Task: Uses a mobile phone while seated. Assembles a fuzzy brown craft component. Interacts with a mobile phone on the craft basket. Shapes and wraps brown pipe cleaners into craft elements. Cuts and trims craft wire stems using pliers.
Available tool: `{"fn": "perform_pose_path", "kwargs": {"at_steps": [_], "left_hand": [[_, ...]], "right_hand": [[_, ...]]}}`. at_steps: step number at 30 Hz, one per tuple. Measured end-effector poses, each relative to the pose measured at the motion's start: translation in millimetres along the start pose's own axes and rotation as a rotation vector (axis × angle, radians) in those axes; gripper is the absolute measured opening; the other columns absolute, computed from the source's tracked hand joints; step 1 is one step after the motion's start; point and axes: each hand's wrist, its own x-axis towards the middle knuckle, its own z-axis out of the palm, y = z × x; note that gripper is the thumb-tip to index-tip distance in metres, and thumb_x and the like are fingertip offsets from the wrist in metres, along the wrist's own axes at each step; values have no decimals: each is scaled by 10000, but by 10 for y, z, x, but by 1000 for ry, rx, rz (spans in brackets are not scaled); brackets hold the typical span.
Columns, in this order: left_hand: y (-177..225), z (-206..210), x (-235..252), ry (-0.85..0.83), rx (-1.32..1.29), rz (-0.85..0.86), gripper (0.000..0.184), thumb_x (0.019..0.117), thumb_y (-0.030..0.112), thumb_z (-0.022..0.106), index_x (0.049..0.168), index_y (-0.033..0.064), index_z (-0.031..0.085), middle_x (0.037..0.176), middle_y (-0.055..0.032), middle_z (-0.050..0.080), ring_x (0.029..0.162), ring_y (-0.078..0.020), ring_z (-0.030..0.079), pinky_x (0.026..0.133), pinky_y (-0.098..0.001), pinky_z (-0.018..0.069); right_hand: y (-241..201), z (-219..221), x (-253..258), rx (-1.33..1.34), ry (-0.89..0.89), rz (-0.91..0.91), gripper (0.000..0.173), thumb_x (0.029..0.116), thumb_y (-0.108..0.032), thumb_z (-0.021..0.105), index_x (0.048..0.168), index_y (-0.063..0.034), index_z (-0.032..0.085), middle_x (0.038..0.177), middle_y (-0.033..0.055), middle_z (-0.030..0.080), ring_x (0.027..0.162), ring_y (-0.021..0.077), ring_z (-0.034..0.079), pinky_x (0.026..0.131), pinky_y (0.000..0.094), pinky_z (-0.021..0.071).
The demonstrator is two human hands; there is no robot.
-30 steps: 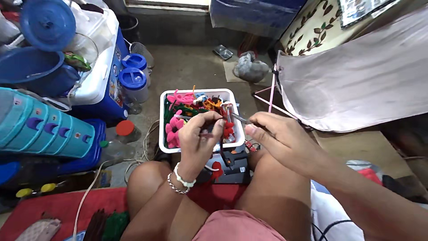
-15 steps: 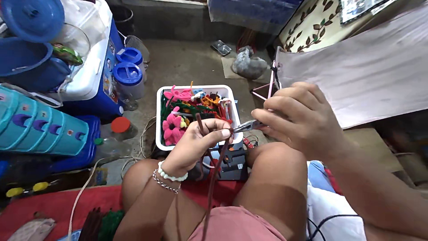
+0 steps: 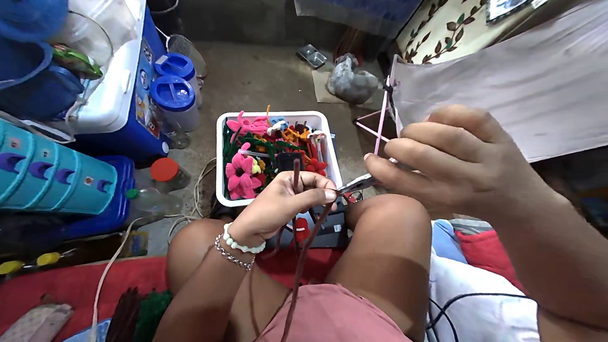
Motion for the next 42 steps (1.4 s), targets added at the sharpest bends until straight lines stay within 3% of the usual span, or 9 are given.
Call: {"fn": "perform_pose_path", "kwargs": {"at_steps": [12, 22, 27, 36, 42], "left_hand": [[-1, 14, 6, -7, 6, 6, 168, 981, 83, 588, 895, 123, 727, 751, 82, 657, 646, 43, 554, 596, -121, 444], [11, 17, -7, -31, 22, 43, 156, 989, 58, 583, 920, 111, 713, 787, 85, 672, 715, 29, 603, 672, -140, 496], [11, 18, -11, -28, 38, 35, 153, 996, 66, 580, 927, 106, 711, 771, 85, 659, 674, 40, 570, 621, -126, 461], [17, 14, -11, -44, 40, 25, 155, 994, 68, 578, 935, 111, 715, 790, 78, 678, 717, 23, 611, 661, -142, 495], [20, 10, -9, -72, 66, 61, 144, 1000, 49, 571, 963, 88, 706, 826, 75, 695, 779, -1, 652, 745, -176, 546]], "right_hand": [[-36, -68, -10, -45, -14, -46, 287, 1030, 32, 499, 1238, -63, 673, 1133, 104, 671, 1064, 251, 586, 1052, 409, 372], [-46, -138, 31, -93, -42, -92, 298, 1025, 68, 472, 1246, -7, 658, 1099, 126, 666, 962, 250, 580, 972, 396, 393], [-63, -161, 47, -109, -38, -124, 283, 1033, 49, 467, 1238, -4, 656, 1059, 122, 667, 922, 241, 579, 944, 386, 400], [-64, -182, 58, -123, -46, -124, 289, 1027, 54, 475, 1242, -5, 658, 1063, 120, 664, 925, 242, 573, 947, 382, 394], [-64, -207, 72, -105, -62, -125, 285, 1027, 62, 466, 1227, 1, 660, 1071, 123, 669, 923, 242, 575, 916, 388, 399]]}}
